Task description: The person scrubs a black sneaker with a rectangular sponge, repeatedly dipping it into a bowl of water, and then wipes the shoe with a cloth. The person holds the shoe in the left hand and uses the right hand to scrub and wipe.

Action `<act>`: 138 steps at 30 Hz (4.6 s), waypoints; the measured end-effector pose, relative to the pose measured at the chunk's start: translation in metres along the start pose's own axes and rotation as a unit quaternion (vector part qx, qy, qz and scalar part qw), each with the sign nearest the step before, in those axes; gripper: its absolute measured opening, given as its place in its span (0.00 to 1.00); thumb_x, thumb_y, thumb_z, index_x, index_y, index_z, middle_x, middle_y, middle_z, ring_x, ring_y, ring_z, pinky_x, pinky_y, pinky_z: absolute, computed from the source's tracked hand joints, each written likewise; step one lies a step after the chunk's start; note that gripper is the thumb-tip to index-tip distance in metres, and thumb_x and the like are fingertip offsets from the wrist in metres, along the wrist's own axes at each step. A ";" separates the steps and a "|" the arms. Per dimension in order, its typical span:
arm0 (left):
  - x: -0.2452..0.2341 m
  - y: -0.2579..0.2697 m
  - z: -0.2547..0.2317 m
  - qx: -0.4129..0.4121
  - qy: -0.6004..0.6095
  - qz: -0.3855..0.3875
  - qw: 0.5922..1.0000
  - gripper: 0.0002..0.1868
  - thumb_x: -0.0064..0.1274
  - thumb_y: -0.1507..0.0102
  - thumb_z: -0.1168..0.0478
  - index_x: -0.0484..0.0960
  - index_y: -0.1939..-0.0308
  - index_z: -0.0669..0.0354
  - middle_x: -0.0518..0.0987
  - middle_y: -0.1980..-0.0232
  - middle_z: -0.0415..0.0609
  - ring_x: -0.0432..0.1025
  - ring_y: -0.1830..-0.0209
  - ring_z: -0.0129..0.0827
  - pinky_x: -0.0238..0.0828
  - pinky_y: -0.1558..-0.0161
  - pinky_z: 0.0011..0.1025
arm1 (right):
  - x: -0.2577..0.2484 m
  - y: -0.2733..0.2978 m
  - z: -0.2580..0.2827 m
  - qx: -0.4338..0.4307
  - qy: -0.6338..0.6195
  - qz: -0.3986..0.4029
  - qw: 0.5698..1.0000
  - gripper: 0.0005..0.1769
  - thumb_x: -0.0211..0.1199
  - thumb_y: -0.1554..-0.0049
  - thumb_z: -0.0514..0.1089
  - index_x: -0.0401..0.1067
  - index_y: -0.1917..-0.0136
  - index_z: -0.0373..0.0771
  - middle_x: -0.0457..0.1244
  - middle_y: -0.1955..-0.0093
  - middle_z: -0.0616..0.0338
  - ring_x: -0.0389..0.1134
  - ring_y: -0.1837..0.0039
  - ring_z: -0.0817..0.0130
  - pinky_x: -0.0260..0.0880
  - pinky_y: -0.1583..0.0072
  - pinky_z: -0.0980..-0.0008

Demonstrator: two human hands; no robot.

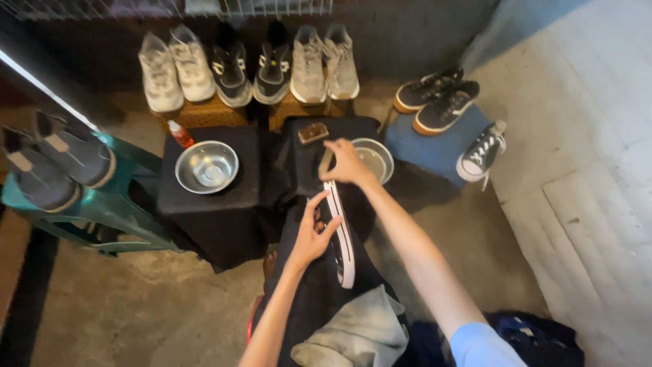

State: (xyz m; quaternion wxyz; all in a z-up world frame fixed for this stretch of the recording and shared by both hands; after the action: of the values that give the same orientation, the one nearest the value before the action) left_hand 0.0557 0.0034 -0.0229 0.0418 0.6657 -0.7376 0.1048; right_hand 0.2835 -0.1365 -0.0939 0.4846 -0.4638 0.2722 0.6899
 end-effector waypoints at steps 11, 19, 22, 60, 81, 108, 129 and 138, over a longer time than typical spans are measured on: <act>0.003 -0.002 -0.021 0.020 -0.016 0.020 0.999 0.34 0.63 0.38 0.66 0.69 0.29 0.50 0.75 0.50 0.49 0.74 0.55 0.27 0.80 0.53 0.24 | -0.052 0.034 -0.079 0.146 -0.033 0.015 0.989 0.64 0.86 0.71 0.64 0.67 0.28 0.33 0.54 0.34 0.35 0.61 0.28 0.36 0.61 0.26 0.52; 0.003 -0.001 -0.026 0.018 -0.020 0.022 0.999 0.33 0.62 0.37 0.66 0.68 0.29 0.51 0.76 0.48 0.51 0.73 0.54 0.30 0.80 0.53 0.26 | -0.036 0.047 -0.078 0.193 0.005 0.011 0.981 0.66 0.85 0.71 0.67 0.64 0.28 0.36 0.58 0.32 0.31 0.59 0.26 0.36 0.61 0.26 0.49; -0.003 -0.001 -0.020 0.014 -0.012 0.014 1.000 0.34 0.63 0.38 0.66 0.68 0.29 0.52 0.74 0.45 0.50 0.73 0.51 0.30 0.80 0.51 0.27 | -0.047 0.046 -0.062 0.200 -0.040 0.002 0.979 0.69 0.84 0.71 0.73 0.62 0.25 0.42 0.61 0.32 0.33 0.59 0.25 0.39 0.61 0.26 0.50; 0.006 0.003 -0.034 0.025 -0.043 0.066 0.997 0.37 0.64 0.39 0.68 0.67 0.27 0.48 0.69 0.30 0.52 0.73 0.44 0.37 0.77 0.45 0.31 | -0.060 0.083 -0.046 0.217 -0.072 -0.118 0.966 0.55 0.84 0.63 0.60 0.60 0.29 0.48 0.59 0.35 0.41 0.66 0.32 0.39 0.66 0.31 0.47; 0.008 0.000 -0.034 0.030 -0.057 0.068 0.996 0.41 0.64 0.39 0.66 0.64 0.23 0.45 0.63 0.23 0.54 0.72 0.40 0.41 0.75 0.41 0.35 | -0.085 0.097 -0.015 0.211 -0.119 -0.240 0.940 0.51 0.82 0.58 0.55 0.56 0.30 0.49 0.56 0.35 0.45 0.62 0.30 0.40 0.63 0.30 0.44; 0.013 0.001 -0.045 0.031 -0.094 0.075 0.992 0.48 0.65 0.42 0.68 0.59 0.21 0.39 0.64 0.24 0.54 0.73 0.37 0.46 0.76 0.41 0.37 | -0.087 0.103 -0.033 0.179 -0.080 -0.183 0.963 0.52 0.84 0.63 0.59 0.60 0.32 0.52 0.59 0.35 0.47 0.64 0.31 0.44 0.65 0.30 0.49; 0.031 -0.007 -0.058 0.151 -0.072 0.025 0.986 0.38 0.68 0.42 0.68 0.72 0.28 0.50 0.69 0.31 0.52 0.66 0.31 0.41 0.75 0.39 0.36 | -0.140 0.112 -0.006 0.085 -0.192 -0.268 0.940 0.49 0.86 0.61 0.61 0.67 0.33 0.48 0.61 0.36 0.45 0.63 0.30 0.43 0.68 0.33 0.50; 0.030 -0.007 -0.054 0.091 -0.071 0.034 0.993 0.42 0.70 0.42 0.61 0.67 0.25 0.45 0.66 0.28 0.53 0.64 0.29 0.52 0.73 0.36 0.44 | -0.227 0.218 0.110 -0.210 -0.136 -0.122 0.961 0.56 0.86 0.70 0.56 0.68 0.31 0.43 0.59 0.30 0.46 0.59 0.26 0.45 0.58 0.26 0.50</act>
State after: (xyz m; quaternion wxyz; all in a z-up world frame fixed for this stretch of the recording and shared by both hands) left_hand 0.0547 -0.0149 0.0364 -0.0749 0.6473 -0.7481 0.1253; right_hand 0.0641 -0.2231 0.1415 0.4897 -0.4863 -0.0057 0.7237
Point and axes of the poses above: each hand's wrist, its own y-axis away from the middle knuckle, its own x-axis out of the palm, z = x × y, the point moved 3 cm from there along -y, towards the middle knuckle
